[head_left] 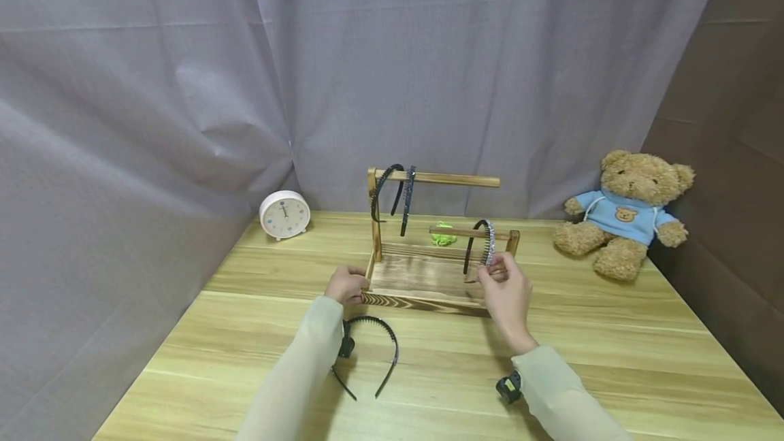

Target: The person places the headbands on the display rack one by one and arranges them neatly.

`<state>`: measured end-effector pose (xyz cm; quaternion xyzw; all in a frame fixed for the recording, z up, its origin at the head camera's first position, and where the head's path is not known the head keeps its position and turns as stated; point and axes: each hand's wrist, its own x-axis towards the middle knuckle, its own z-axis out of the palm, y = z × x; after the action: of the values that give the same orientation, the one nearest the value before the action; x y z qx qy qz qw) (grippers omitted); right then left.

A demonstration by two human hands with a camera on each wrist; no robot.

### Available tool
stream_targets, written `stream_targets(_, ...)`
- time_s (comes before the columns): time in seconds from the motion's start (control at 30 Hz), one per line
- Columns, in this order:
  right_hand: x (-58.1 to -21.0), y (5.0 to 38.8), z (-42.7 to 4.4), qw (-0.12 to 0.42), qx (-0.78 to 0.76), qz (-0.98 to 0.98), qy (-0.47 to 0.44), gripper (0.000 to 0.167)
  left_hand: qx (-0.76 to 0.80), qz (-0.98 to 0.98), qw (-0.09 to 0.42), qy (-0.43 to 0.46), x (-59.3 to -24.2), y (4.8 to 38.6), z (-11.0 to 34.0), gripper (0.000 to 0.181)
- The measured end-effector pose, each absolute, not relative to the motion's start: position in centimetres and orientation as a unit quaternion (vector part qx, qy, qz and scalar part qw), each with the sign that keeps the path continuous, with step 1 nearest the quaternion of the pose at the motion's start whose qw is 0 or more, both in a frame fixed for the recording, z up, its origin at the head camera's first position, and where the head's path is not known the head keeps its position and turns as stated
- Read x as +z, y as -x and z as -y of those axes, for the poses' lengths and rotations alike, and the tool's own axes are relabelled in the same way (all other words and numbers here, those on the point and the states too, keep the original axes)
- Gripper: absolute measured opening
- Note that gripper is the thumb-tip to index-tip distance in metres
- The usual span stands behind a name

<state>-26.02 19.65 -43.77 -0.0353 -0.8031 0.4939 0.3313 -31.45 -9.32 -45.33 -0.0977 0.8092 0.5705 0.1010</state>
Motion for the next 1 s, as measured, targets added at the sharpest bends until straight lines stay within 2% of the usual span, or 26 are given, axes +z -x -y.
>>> stream_targets(0.23, -43.9, 26.2, -20.2, 0.327, 0.488, 0.808, 0.046, 0.012, 0.569, -0.811, 0.096, 0.096, -45.4, 31.6, 9.3, 0.038)
stream_targets(0.37, -43.8, 26.2, -20.6, 0.306, 0.489, 0.814, 0.061, 0.015, 0.571, -0.81, 0.099, 0.096, -45.3, 31.5, 9.3, 0.038)
stream_targets(0.67, -43.4, 25.7, -21.5, 0.231, 0.501, 0.83, 0.082, 0.027, 0.574, -0.807, 0.101, 0.095, -45.5, 31.6, 9.2, 0.038)
stream_targets(1.0, -43.3, 24.6, -22.1, 0.205, 0.492, 0.842, 0.079, 0.046, 0.573, -0.808, 0.097, 0.099, -45.4, 31.4, 9.2, 0.036)
